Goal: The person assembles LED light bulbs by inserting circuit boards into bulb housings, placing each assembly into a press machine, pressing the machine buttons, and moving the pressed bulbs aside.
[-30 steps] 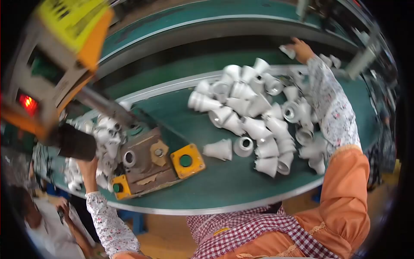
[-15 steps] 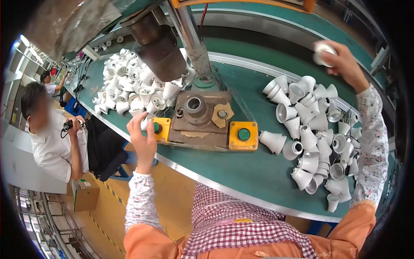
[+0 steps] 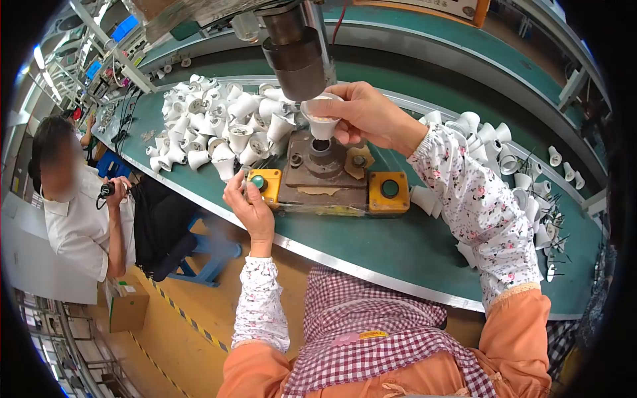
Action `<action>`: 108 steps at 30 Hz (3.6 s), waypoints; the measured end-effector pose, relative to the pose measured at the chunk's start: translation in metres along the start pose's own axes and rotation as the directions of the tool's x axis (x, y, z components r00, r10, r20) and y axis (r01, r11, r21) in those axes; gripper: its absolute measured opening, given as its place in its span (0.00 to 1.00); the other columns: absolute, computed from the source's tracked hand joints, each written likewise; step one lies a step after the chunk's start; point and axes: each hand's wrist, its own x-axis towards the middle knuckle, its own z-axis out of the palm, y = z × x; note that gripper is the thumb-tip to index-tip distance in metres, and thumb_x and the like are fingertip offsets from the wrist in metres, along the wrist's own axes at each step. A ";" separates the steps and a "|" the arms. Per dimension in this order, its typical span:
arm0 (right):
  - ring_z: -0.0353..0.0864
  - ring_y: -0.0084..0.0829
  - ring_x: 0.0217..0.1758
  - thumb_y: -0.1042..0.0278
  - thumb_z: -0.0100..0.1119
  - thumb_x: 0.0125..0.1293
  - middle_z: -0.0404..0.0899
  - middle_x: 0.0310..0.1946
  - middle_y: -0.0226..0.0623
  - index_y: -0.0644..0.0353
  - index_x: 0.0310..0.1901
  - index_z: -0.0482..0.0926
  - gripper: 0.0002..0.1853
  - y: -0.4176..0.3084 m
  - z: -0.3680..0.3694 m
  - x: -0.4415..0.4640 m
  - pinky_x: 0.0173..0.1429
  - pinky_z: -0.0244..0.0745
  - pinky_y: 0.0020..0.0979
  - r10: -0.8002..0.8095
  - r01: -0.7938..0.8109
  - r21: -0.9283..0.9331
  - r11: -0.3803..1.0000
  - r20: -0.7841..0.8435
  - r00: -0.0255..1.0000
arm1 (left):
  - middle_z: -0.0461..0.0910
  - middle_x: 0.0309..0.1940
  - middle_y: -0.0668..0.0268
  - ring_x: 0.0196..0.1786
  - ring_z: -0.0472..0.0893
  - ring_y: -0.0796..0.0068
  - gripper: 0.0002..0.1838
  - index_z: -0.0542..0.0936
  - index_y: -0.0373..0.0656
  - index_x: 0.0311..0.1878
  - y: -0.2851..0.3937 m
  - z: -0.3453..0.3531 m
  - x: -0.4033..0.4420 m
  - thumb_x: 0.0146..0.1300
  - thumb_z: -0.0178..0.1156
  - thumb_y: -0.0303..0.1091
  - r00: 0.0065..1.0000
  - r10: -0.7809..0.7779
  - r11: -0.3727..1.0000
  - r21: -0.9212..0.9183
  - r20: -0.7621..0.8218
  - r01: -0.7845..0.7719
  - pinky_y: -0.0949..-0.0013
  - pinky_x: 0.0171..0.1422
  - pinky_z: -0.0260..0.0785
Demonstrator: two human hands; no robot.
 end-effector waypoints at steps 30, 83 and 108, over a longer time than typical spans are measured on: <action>0.76 0.44 0.47 0.78 0.59 0.49 0.72 0.51 0.44 0.60 0.55 0.73 0.27 0.050 -0.039 -0.130 0.50 0.75 0.39 -0.199 0.261 -0.949 0.178 0.225 0.954 | 0.78 0.50 0.61 0.52 0.67 0.58 0.18 0.75 0.40 0.57 0.005 -0.054 0.009 0.62 0.56 0.27 0.915 0.246 0.958 0.061 0.321 -0.280 0.61 0.59 0.61; 0.75 0.38 0.44 0.63 0.63 0.52 0.76 0.32 0.36 0.57 0.30 0.82 0.07 0.092 -0.139 -0.320 0.46 0.68 0.40 -0.453 -0.627 -0.757 -0.184 -0.501 0.738 | 0.75 0.45 0.63 0.47 0.74 0.74 0.15 0.76 0.35 0.50 0.146 0.015 0.000 0.60 0.59 0.21 0.738 0.468 0.833 -0.521 0.486 -0.185 0.73 0.54 0.67; 0.76 0.30 0.32 0.77 0.69 0.52 0.79 0.28 0.32 0.61 0.33 0.83 0.06 0.064 -0.017 -0.268 0.38 0.71 0.30 -0.699 0.157 -0.792 0.591 -0.405 0.589 | 0.78 0.46 0.66 0.48 0.76 0.80 0.22 0.71 0.33 0.61 0.239 0.030 -0.064 0.65 0.56 0.33 0.405 0.459 0.199 -0.536 0.791 0.821 0.74 0.51 0.68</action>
